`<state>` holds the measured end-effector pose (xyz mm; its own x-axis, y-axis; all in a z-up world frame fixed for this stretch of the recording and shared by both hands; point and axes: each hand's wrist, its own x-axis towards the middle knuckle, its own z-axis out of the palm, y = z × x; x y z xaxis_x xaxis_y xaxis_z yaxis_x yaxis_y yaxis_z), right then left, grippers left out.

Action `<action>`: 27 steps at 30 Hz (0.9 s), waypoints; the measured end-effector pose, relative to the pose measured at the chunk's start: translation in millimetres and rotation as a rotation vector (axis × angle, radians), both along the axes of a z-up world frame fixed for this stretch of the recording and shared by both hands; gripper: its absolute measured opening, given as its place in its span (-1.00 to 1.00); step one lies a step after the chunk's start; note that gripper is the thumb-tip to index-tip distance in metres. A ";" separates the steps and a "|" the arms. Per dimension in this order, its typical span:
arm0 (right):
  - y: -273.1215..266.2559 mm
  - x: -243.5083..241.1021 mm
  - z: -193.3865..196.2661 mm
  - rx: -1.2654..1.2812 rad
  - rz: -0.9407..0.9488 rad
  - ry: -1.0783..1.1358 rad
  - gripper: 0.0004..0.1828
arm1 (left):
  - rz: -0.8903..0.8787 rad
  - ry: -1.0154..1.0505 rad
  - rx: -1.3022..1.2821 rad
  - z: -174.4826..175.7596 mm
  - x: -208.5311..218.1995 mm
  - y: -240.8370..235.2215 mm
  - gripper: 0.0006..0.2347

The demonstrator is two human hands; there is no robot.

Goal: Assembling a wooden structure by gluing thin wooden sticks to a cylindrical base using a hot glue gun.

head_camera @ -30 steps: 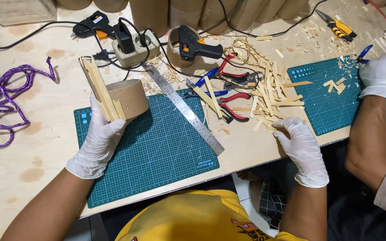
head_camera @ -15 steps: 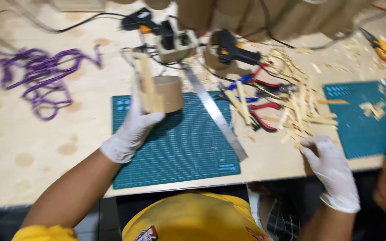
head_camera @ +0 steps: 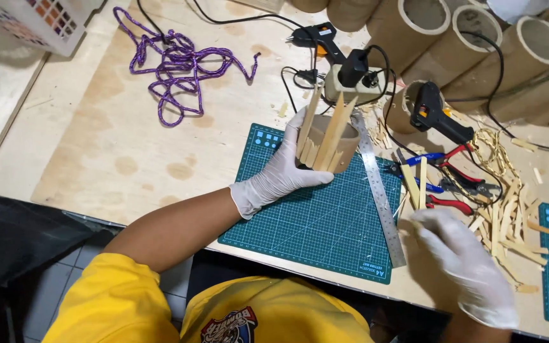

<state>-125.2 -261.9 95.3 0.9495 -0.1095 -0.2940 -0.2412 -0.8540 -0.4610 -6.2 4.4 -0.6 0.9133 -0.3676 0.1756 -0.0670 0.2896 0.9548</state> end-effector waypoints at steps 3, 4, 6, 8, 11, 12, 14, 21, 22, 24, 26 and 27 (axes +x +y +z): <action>9.1 25.2 -10.9 0.501 -0.131 0.142 -0.84 | -0.005 0.001 0.017 -0.6 0.0 1.7 -0.04; 16.6 31.8 -8.0 0.500 -0.129 0.144 -0.84 | -0.003 0.002 0.015 -1.6 0.5 2.1 -0.04; 30.1 44.3 -2.8 0.718 -0.156 0.188 -0.89 | 0.008 -0.007 0.002 -3.7 1.7 1.4 -0.03; 37.2 53.4 -14.9 0.720 -0.074 0.026 -0.94 | 0.014 0.060 -0.062 -10.8 3.9 0.8 -0.02; 56.6 66.8 -19.4 0.749 -0.012 -0.169 -0.91 | 0.007 0.133 -0.141 -19.7 7.7 -0.7 0.02; 64.8 70.3 -19.4 0.781 -0.033 -0.199 -0.91 | -0.005 0.145 -0.153 -22.9 8.0 -0.9 0.03; 65.6 74.6 -34.3 0.809 -0.041 -0.253 -0.87 | -0.017 0.152 -0.162 -23.3 8.5 -0.8 0.02; 69.4 78.8 -57.2 0.926 -0.087 -0.421 -0.76 | -0.050 0.158 -0.178 -30.8 10.1 -3.1 0.01; 68.8 79.1 -56.9 0.927 -0.092 -0.421 -0.76 | -0.054 0.160 -0.176 -30.8 10.6 -3.4 0.01; 68.1 79.4 -56.3 0.954 -0.102 -0.421 -0.78 | -0.053 0.159 -0.164 -30.7 11.0 -3.4 0.01; 70.5 79.6 -56.0 0.966 -0.101 -0.426 -0.78 | -0.054 0.158 -0.157 -27.8 9.8 -4.2 0.01; 71.8 79.5 -56.0 0.977 -0.098 -0.431 -0.79 | -0.054 0.154 -0.153 -26.5 9.1 -4.5 0.00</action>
<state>-45.6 -190.1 39.3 0.9940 -0.0894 0.0628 0.0580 -0.0553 -0.9968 2.9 0.0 -27.1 0.9134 -0.3965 0.0925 0.0961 0.4307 0.8973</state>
